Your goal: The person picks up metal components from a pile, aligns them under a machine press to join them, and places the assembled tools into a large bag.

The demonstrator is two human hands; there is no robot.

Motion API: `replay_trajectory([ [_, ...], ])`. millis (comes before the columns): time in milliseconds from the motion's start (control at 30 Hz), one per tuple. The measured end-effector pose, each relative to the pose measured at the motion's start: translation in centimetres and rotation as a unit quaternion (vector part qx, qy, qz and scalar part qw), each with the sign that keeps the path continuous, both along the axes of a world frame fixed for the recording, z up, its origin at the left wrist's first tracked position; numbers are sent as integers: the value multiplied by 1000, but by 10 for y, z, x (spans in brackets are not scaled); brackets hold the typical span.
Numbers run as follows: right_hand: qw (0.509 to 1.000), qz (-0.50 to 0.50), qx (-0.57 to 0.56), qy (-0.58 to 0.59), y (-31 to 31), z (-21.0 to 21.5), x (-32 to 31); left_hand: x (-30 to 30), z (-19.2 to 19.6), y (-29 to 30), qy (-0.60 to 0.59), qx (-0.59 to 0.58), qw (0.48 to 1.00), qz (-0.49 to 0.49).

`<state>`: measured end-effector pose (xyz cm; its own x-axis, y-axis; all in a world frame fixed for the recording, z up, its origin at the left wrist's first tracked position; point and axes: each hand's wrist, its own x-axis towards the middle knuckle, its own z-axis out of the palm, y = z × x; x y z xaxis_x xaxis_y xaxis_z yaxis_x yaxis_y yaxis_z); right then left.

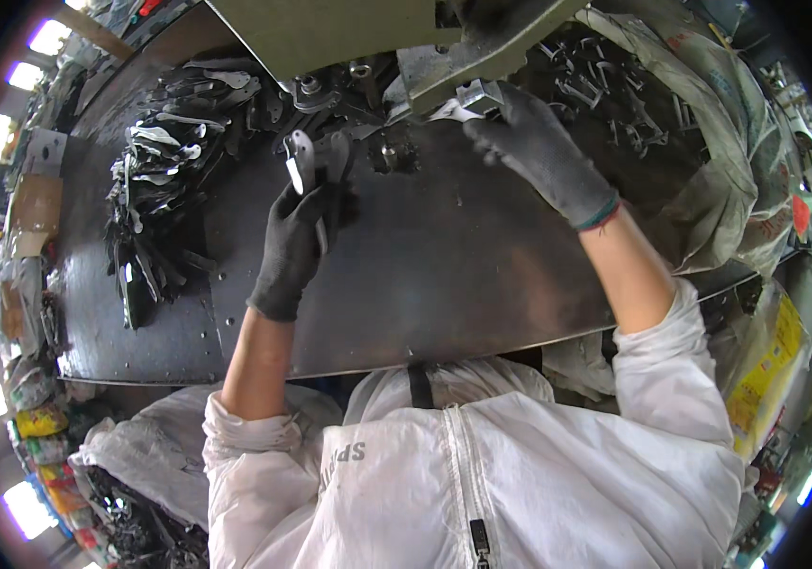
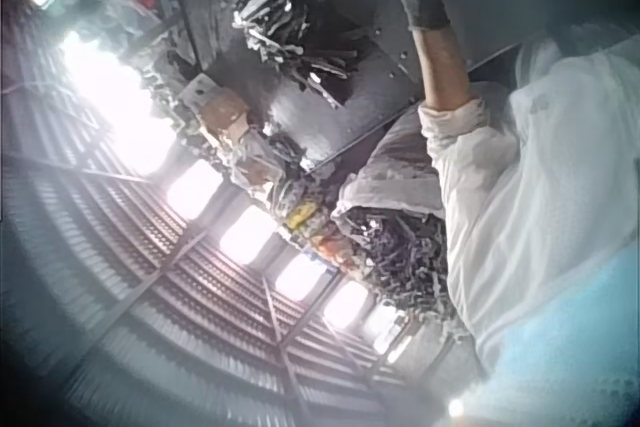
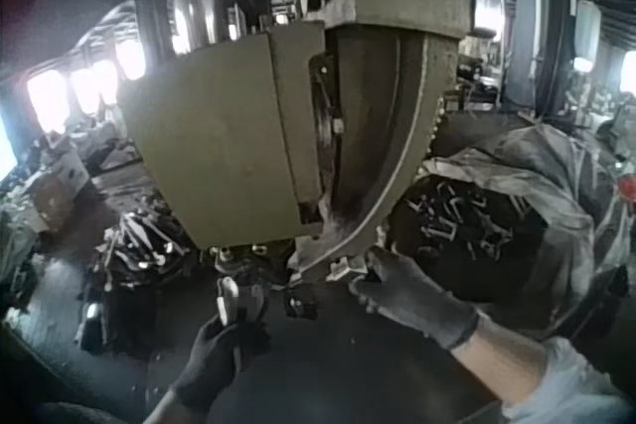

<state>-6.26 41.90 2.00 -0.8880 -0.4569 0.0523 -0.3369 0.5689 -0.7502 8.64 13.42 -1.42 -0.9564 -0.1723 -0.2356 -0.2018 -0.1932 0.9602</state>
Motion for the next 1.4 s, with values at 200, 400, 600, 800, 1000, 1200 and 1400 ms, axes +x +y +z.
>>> replay_trajectory([
  [200, 824, -65, -468, -314, -25, -35, 28, -20, 2, 39, 34, 46, 998, -3],
  [400, 876, -65, -402, -258, -41, -14, 43, -29, 4, 33, 9, -9, 1000, -10],
  [600, 895, -62, -363, -251, -46, -13, 40, -25, 8, 36, 22, 30, 999, 8],
  [800, 913, -33, -330, -238, -59, -15, 45, -34, 24, 40, 19, 51, 998, 12],
  [1000, 958, -35, -224, -177, -58, -6, 45, -37, 30, 35, -24, 41, 999, 0],
  [1200, 959, 9, -252, -130, -55, -22, 36, -38, 6, 31, 3, -16, 1000, 17],
  [1400, 951, -9, -248, -184, -59, -82, 26, -29, 4, 46, -64, -16, 998, -3],
])
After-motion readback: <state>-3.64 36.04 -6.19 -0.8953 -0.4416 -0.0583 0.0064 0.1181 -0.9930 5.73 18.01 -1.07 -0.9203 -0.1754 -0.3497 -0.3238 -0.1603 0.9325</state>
